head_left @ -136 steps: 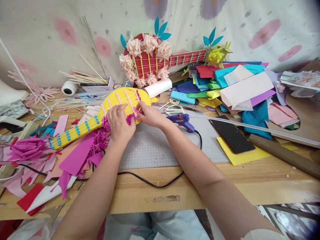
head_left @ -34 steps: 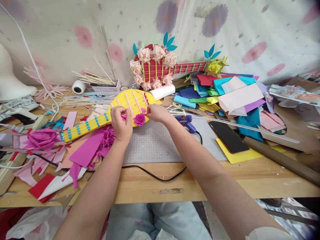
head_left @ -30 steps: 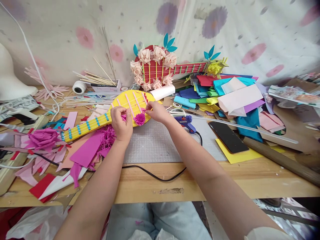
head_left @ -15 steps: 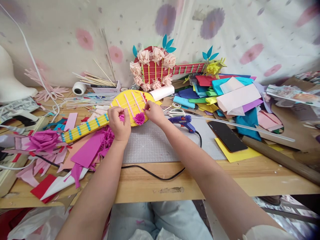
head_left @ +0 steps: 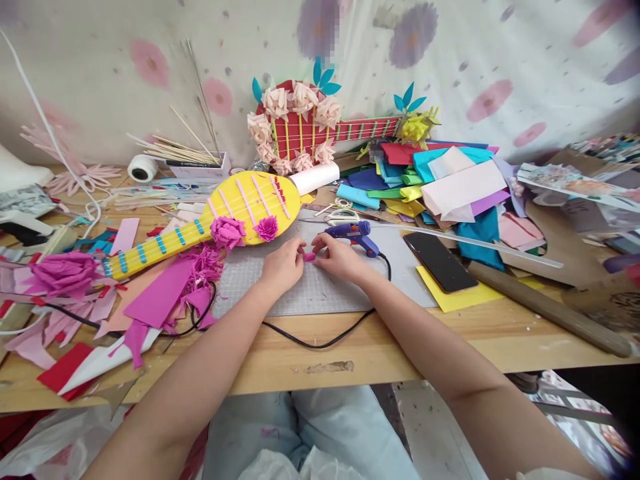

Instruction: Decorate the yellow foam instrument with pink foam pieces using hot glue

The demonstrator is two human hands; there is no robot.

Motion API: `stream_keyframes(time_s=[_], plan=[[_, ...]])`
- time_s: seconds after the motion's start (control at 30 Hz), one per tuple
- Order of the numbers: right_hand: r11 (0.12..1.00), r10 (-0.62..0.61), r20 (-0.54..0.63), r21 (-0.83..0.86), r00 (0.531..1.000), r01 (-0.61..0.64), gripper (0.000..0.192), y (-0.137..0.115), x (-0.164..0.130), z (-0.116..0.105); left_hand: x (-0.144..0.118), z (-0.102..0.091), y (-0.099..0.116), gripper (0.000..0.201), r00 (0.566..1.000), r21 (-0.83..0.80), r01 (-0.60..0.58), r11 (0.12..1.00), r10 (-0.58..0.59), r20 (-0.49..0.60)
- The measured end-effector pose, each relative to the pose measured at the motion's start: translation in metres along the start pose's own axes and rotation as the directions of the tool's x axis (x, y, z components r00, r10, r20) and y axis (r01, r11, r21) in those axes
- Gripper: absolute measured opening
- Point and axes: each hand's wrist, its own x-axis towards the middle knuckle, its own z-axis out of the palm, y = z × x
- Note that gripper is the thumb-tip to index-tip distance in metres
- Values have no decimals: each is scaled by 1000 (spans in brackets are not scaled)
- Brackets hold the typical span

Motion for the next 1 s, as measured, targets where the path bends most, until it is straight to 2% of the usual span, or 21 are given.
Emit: stream_keyframes(time_s=[0.07,0.17,0.37,0.57,0.73,1.0], plan=[[1000,-28,25,-6,999,28,38,6,-4,-3,1,2,-3,32,997,-6,75,997,-75,2],[998,-61,36,13,997,60,38,12,-8,-6,2,3,-7,32,993,-25,120,993,-120,-8],[993,-118,-83,0,990,118,24,16,-7,3,3,6,-7,26,994,-21,105,994,-105,25],[975,-218,-148,-62,965,211,31,15,-1,16,3,5,-2,30,992,44,104,994,-107,72],[974,-221,-163,-78,962,211,30,16,1,17,4,4,-4,32,992,54,99,994,-103,76],[983,-179,-153,-71,972,170,33,13,2,17,6,8,-9,26,997,15,76,997,-76,23]])
